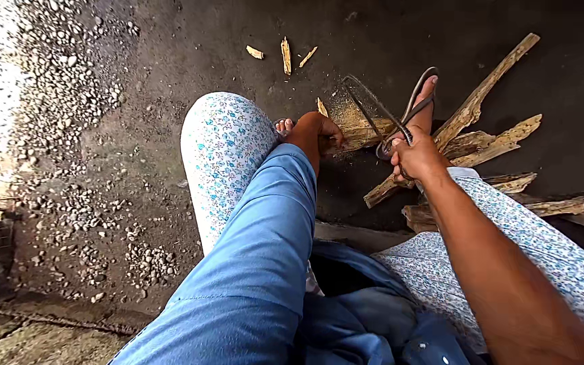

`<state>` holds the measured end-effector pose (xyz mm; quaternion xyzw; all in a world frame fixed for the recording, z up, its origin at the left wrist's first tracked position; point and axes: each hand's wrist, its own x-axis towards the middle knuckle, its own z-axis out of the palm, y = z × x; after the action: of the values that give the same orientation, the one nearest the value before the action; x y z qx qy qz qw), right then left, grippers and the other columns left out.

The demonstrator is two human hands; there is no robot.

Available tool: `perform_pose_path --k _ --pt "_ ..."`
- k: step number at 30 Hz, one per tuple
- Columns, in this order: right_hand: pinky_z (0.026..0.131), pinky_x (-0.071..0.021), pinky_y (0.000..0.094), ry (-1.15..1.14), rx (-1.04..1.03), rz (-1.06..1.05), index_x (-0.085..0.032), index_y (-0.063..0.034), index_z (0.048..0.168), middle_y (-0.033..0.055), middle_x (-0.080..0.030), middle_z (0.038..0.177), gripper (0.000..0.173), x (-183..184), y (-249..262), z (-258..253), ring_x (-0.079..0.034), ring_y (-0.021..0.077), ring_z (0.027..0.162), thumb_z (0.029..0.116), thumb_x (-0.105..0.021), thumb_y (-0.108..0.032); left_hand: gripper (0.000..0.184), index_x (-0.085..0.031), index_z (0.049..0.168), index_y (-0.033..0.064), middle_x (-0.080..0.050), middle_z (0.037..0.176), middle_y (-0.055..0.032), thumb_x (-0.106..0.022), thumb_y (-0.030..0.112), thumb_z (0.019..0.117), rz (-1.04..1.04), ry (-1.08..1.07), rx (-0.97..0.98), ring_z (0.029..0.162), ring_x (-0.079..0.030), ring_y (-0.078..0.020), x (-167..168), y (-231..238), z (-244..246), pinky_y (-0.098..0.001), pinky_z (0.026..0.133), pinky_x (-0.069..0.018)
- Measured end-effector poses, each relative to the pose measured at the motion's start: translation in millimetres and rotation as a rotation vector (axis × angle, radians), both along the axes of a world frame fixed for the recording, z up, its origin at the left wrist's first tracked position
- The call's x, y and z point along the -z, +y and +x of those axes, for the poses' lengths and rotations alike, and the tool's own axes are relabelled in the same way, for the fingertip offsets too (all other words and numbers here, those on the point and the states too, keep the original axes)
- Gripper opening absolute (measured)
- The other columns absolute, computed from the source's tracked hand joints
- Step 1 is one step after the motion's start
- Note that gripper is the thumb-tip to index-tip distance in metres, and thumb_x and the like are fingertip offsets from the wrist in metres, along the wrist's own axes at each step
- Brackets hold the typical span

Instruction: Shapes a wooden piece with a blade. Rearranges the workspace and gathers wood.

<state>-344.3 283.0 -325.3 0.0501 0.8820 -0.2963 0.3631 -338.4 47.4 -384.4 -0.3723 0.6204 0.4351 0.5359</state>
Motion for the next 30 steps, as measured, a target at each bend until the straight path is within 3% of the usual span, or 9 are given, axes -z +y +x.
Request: perform_pose_path --k 4,7,10,14,16,20,24,27,30 --pt "0.047 -0.0539 0.0365 0.085 -0.01 0.004 -0.049 -0.0101 0.137 0.0079 -0.058 0.075 0.03 -78.1 65.3 -33.1 -0.057 0.0166 0.05 0.1115 -0.046 -0.025 0.044 -0.069 0.114 0.0106 -0.07 0.095 -0.0115 -0.074 0.046 0.087 -0.103 0.041 0.109 0.073 -0.068 -0.0214 -11.3 4.1 -1.0 -0.0377 0.066 -0.0582" --pt "0.048 -0.0517 0.0352 0.23 0.038 0.106 -0.052 -0.0115 0.138 0.0084 -0.058 0.075 0.031 -134.1 137.0 -54.5 -0.055 0.0159 0.051 0.1104 -0.05 -0.025 0.064 -0.061 0.134 0.0044 -0.067 0.12 -0.0222 -0.065 0.055 0.0957 -0.019 0.151 0.292 0.102 -0.068 -0.0355 2.0 0.7 -8.9 -0.0571 0.088 -0.0557" --pt "0.051 -0.0504 0.0389 0.323 0.107 0.235 -0.052 -0.0118 0.139 0.0097 -0.055 0.077 0.036 -150.4 212.8 -52.3 -0.053 0.0189 0.054 0.1108 -0.048 -0.034 0.072 -0.063 0.132 0.0004 -0.067 0.121 -0.0243 -0.059 0.063 0.0967 -0.038 0.265 0.374 0.107 -0.066 -0.0387 0.2 3.1 -12.1 -0.0619 0.091 -0.0528" --pt "0.09 -0.043 0.0778 0.404 0.132 0.407 -0.056 -0.0044 0.142 0.0362 -0.064 0.121 0.043 -81.5 256.5 -4.8 -0.062 0.0574 0.112 0.109 -0.049 -0.032 0.058 -0.063 0.129 -0.0003 -0.067 0.114 -0.025 -0.068 0.049 0.0976 -0.12 0.371 0.329 0.094 -0.067 -0.0358 2.0 -5.9 -16.3 -0.0564 0.081 -0.0555" --pt "0.092 -0.0468 0.0743 0.345 0.214 0.467 -0.054 -0.0107 0.148 0.032 -0.063 0.129 0.048 -26.0 253.8 30.9 -0.062 0.0539 0.116 0.1052 -0.054 -0.031 0.047 -0.061 0.132 0.0042 -0.066 0.109 -0.0215 -0.068 0.038 0.0991 -0.122 0.43 0.223 0.083 -0.064 -0.0299 3.8 -8.8 -17.3 -0.0497 0.072 -0.0567" --pt "0.107 -0.0427 0.0629 0.052 0.378 0.339 -0.036 0.0009 0.156 0.031 -0.05 0.146 0.061 7.7 220.5 76.7 -0.054 0.047 0.131 0.1034 -0.059 -0.019 0.049 -0.055 0.141 0.0112 -0.063 0.126 -0.019 -0.068 0.033 0.0996 -0.236 0.494 0.073 0.1 -0.065 -0.0294 -3.4 -2.2 -8.9 -0.0498 0.083 -0.0561" --pt "0.115 -0.0306 0.0657 0.232 0.509 0.206 -0.046 0.0029 0.151 0.0359 -0.047 0.147 0.054 42.8 217.0 111.4 -0.043 0.0537 0.138 0.101 -0.061 -0.011 0.055 -0.053 0.145 0.012 -0.061 0.132 -0.0219 -0.073 0.034 0.0977 -0.329 0.539 0.116 0.104 -0.067 -0.0328 10.7 2.5 1.9 -0.0508 0.084 -0.0576" --pt "0.103 -0.0403 0.0699 0.462 0.526 0.289 -0.058 -0.0067 0.145 0.0317 -0.057 0.136 0.048 95.6 256.8 149.0 -0.052 0.0527 0.128 0.0981 -0.064 -0.016 0.058 -0.052 0.146 0.0128 -0.061 0.134 -0.0205 -0.073 0.035 0.0971 -0.334 0.534 0.121 0.106 -0.067 -0.0319 20.9 0.6 5.3 -0.0499 0.085 -0.0586" --pt "0.105 -0.0405 0.0696 0.366 0.678 0.445 -0.057 -0.0083 0.145 0.0273 -0.058 0.137 0.045 103.9 323.7 221.5 -0.052 0.0489 0.131 0.1029 -0.06 -0.023 0.055 -0.052 0.145 0.0114 -0.061 0.133 -0.019 -0.07 0.036 0.0989 -0.341 0.525 0.14 0.106 -0.068 -0.0294 20.0 3.7 6.6 -0.048 0.085 -0.0591"
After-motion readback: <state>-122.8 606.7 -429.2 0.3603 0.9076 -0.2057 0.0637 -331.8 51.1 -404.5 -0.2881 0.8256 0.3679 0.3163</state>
